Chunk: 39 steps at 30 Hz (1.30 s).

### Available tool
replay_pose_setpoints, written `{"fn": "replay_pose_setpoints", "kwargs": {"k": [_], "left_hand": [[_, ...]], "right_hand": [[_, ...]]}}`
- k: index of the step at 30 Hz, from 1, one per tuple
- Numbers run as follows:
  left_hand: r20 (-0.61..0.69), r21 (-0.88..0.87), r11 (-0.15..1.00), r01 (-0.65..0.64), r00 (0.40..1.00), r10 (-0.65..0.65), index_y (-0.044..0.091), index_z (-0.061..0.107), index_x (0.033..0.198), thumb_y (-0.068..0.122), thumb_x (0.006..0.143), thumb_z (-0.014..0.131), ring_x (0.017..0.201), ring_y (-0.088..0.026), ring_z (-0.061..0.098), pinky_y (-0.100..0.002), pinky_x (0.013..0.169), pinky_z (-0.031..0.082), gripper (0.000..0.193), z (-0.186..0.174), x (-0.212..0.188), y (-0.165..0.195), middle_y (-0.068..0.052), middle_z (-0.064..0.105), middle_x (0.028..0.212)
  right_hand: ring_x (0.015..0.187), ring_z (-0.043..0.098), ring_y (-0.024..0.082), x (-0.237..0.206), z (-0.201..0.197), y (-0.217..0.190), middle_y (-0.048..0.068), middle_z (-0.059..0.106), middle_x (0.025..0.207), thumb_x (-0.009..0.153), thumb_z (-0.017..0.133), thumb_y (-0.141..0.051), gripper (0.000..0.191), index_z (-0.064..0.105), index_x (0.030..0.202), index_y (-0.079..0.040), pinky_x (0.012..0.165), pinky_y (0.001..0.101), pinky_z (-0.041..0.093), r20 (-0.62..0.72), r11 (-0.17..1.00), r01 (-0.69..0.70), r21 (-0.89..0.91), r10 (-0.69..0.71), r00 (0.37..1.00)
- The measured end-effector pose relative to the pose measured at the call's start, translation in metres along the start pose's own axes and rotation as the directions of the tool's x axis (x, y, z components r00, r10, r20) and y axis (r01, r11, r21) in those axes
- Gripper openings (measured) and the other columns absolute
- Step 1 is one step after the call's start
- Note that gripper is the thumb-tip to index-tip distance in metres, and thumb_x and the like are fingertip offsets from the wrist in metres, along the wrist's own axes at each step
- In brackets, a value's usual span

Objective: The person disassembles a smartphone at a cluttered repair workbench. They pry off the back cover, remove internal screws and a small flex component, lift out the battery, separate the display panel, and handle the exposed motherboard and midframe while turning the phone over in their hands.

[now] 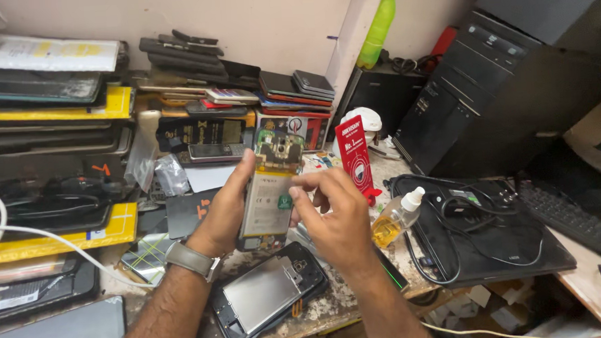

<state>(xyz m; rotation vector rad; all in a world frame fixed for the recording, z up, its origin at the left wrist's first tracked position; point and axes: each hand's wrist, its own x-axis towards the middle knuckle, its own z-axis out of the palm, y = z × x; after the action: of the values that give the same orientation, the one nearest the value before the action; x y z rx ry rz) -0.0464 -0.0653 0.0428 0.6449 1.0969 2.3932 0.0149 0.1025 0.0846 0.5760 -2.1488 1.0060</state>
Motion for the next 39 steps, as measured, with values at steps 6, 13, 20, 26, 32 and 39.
{"fn": "replay_pose_setpoints", "kwargs": {"k": [6,13,20,26,32,39], "left_hand": [[-0.119,0.027,0.983,-0.182,0.976,0.184,-0.006,0.064,0.123,0.066,0.106,0.026,0.086,-0.025,0.073,-0.038,0.081,0.06,0.083,-0.008,0.012,-0.013,-0.018,0.071,0.101],[-0.224,0.184,0.96,-0.211,0.942,0.25,-0.007,0.066,0.121,0.062,0.103,0.027,0.094,-0.023,0.074,-0.036,0.085,0.061,0.081,-0.005,0.016,-0.022,-0.017,0.073,0.108],[-0.236,0.128,0.973,-0.19,0.947,0.217,-0.006,0.065,0.122,0.062,0.103,0.026,0.096,-0.025,0.074,-0.037,0.088,0.061,0.081,-0.004,0.016,-0.023,-0.018,0.073,0.109],[-0.199,0.151,0.967,-0.207,0.951,0.235,-0.006,0.065,0.123,0.063,0.103,0.026,0.102,-0.024,0.074,-0.037,0.092,0.06,0.082,0.001,0.013,-0.022,-0.017,0.073,0.113],[-0.205,0.148,0.976,-0.161,0.96,0.19,-0.001,0.066,0.124,0.063,0.101,0.027,0.098,-0.022,0.073,-0.037,0.087,0.059,0.078,-0.001,0.011,-0.019,-0.013,0.073,0.11],[-0.154,0.197,0.964,-0.18,0.965,0.212,-0.001,0.066,0.123,0.061,0.104,0.03,0.091,-0.019,0.069,-0.034,0.083,0.057,0.074,-0.002,0.01,-0.021,-0.012,0.07,0.106]], "right_hand": [[0.084,0.072,0.017,-0.011,0.023,0.009,0.01,0.072,0.099,0.091,0.073,-0.01,0.029,0.069,0.117,0.0,0.075,0.0291,0.06,-0.007,1.0,0.0,-0.007,0.0,1.0],[0.084,0.077,0.016,-0.001,0.031,0.02,0.011,0.077,0.106,0.096,0.068,-0.01,0.017,0.071,0.107,0.002,0.076,0.0278,0.062,0.01,0.989,-0.147,0.026,0.147,0.989],[0.079,0.077,0.019,-0.005,0.026,0.02,0.013,0.076,0.106,0.09,0.072,-0.01,0.021,0.069,0.105,0.003,0.072,0.03,0.062,0.048,0.988,-0.13,0.087,0.126,0.991],[0.078,0.076,0.016,-0.003,0.031,0.02,0.011,0.077,0.104,0.093,0.068,-0.01,0.016,0.069,0.103,0.002,0.071,0.0286,0.061,-0.033,0.985,-0.137,0.108,0.141,0.989],[0.071,0.073,0.015,0.003,0.027,0.019,0.009,0.076,0.088,0.092,0.071,-0.014,0.014,0.07,0.094,0.0,0.065,0.0278,0.058,0.021,0.959,-0.269,0.089,0.268,0.963],[0.069,0.071,0.011,0.003,0.018,0.025,0.006,0.072,0.083,0.094,0.068,-0.015,0.016,0.066,0.087,-0.001,0.064,0.0287,0.057,0.133,0.943,-0.333,0.024,0.327,0.936]]}}
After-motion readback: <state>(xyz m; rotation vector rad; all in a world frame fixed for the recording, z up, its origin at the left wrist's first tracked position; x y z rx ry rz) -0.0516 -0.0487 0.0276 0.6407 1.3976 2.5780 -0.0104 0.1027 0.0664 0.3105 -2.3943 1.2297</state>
